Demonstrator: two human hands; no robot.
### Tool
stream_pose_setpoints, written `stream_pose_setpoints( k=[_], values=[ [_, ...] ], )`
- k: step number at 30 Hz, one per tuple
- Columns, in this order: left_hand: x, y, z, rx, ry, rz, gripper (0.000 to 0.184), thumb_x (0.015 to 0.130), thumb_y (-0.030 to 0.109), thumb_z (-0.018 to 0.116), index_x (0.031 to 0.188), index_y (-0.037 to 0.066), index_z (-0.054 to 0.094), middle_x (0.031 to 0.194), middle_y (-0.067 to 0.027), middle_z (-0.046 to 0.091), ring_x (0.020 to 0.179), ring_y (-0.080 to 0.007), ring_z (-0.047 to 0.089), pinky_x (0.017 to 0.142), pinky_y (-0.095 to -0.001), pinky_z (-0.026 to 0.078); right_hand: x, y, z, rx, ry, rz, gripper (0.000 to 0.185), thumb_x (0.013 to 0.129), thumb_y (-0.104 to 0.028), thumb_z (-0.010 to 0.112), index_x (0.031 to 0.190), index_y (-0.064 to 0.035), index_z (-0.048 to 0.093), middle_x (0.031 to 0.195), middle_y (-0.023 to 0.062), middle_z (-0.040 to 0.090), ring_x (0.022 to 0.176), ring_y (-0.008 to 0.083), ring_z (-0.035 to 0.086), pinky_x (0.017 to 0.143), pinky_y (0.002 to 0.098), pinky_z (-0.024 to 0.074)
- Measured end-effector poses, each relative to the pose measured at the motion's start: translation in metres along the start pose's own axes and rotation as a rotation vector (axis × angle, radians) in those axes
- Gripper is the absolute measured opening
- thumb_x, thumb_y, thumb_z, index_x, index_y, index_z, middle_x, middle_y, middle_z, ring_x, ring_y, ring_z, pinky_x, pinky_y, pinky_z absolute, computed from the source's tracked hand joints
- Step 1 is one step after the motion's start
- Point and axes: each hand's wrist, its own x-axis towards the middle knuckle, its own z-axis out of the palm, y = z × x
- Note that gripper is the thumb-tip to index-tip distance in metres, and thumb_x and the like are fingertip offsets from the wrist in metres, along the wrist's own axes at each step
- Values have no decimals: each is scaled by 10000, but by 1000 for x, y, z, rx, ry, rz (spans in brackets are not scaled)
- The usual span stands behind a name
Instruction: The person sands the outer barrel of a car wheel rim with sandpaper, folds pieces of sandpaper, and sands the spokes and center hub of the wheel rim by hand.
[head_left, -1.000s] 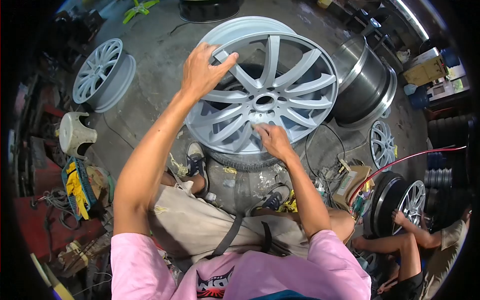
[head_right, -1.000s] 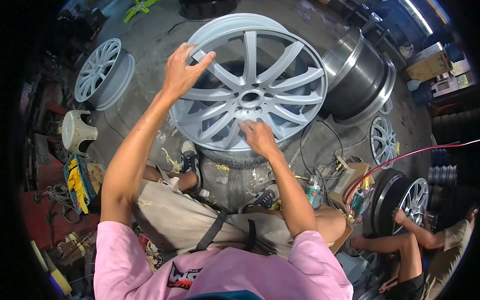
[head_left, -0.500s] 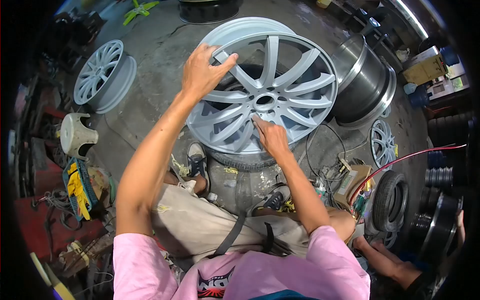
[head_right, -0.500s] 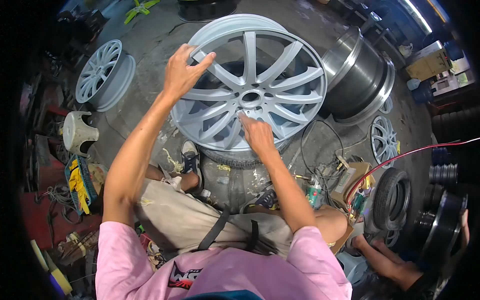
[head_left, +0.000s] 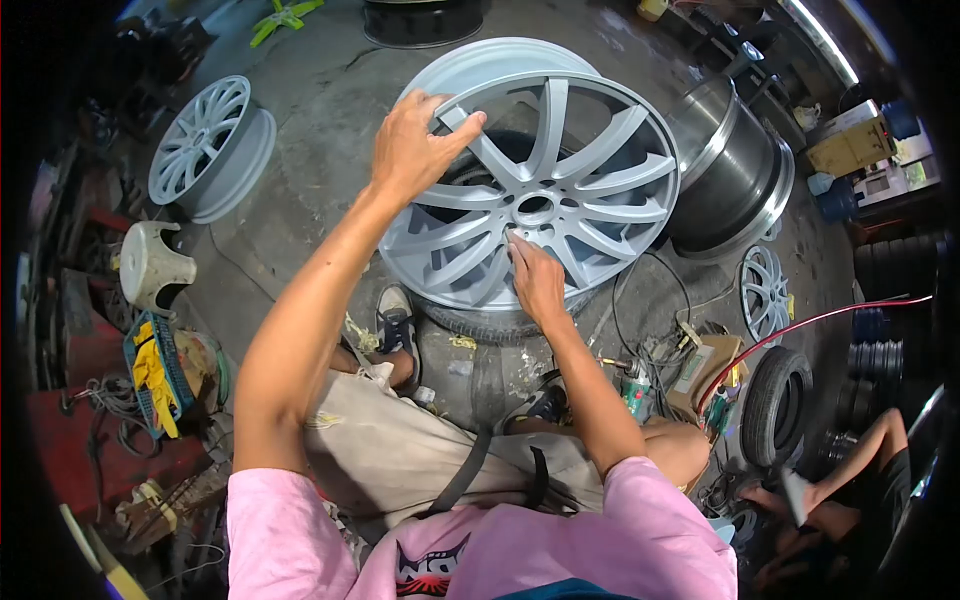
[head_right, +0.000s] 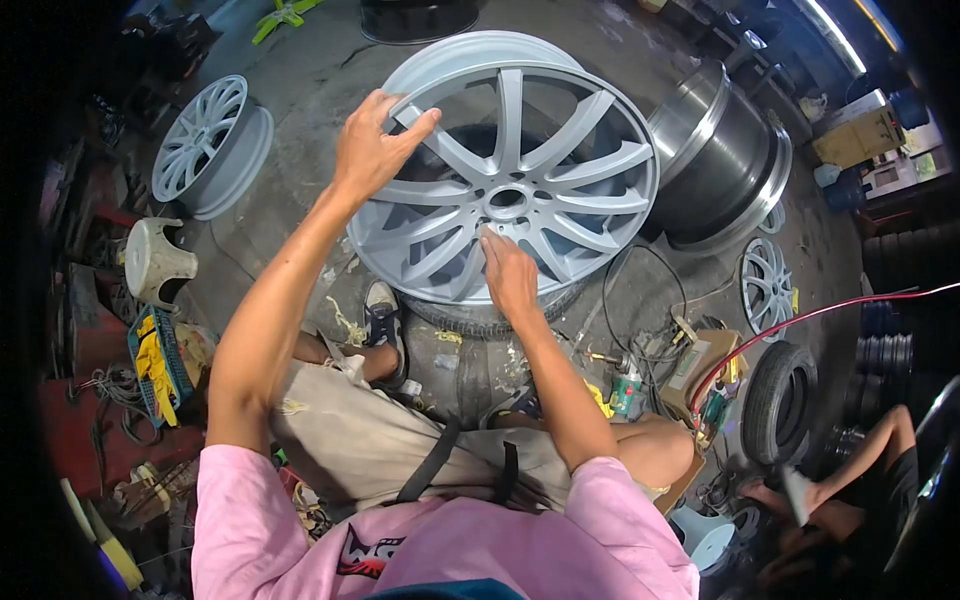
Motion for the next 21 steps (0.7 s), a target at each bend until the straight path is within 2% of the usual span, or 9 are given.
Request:
stream_pose_setpoints(
  k=[2,4,6,7,8,11,16,18,21],
  values=[
    [1,2,3,6,4,21,533,874,459,813,1119,-13,775,1071,-140,725,985,-324,721,866,-414,548,10,6,11,-118,-68,56,359,1065,-251,560,1278,-5,713,1062,287,738,979,476,710,860,532,558],
    [1,0,3,-24,-18,-16,526,871,451,815,1118,-11,775,1072,-135,727,986,-320,722,868,-412,548,10,6,20,-207,-88,96,359,1064,-286,583,1241,-10,729,878,222,755,801,395,740,745,456,563],
    [0,2,4,-4,-9,-16,522,870,448,816,1118,-10,775,1072,-133,727,985,-319,722,868,-411,549,1,4,25,166,-27,346,387,1075,-323,582,1212,4,738,687,138,668,607,244,657,632,399,527],
    [0,2,4,15,3,-20,519,869,445,817,1119,-8,775,1071,-131,727,984,-318,723,869,-409,550,-4,6,36,262,79,332,388,1083,-343,580,1068,6,751,612,31,539,537,113,508,537,320,439],
    [-3,3,4,13,-5,-24,519,869,445,817,1119,-8,775,1071,-131,727,984,-318,723,869,-409,550,-2,6,39,259,77,341,388,1083,-343,580,1068,6,751,612,31,539,537,113,508,537,320,439],
    [0,5,1,-40,-32,-30,586,870,517,771,1149,3,776,1077,-164,714,1033,-361,699,902,-441,547,25,-7,39,984,79,853,293,1097,-290,568,971,-50,681,643,-37,489,474,77,385,449,278,289],
    [-1,8,-2,23,-22,-31,563,869,514,777,1131,16,782,1061,-158,716,1000,-363,707,878,-448,551,13,-24,-3,1090,-101,847,311,1114,-287,547,1050,-20,695,661,-43,502,494,42,376,461,243,274],
    [-5,4,0,-20,-39,-35,564,867,517,778,1129,17,783,1060,-158,715,998,-362,707,875,-449,551,8,-37,-9,724,-6,537,350,1119,-314,543,1047,-9,698,646,-46,492,528,39,385,485,243,288],
    [1,7,1,-35,-12,-6,527,870,480,796,1101,7,780,1026,-147,709,960,-348,708,845,-431,545,38,-27,23,626,72,435,376,1119,-337,544,1087,-1,711,640,-47,499,557,43,415,505,246,312]
  ],
)
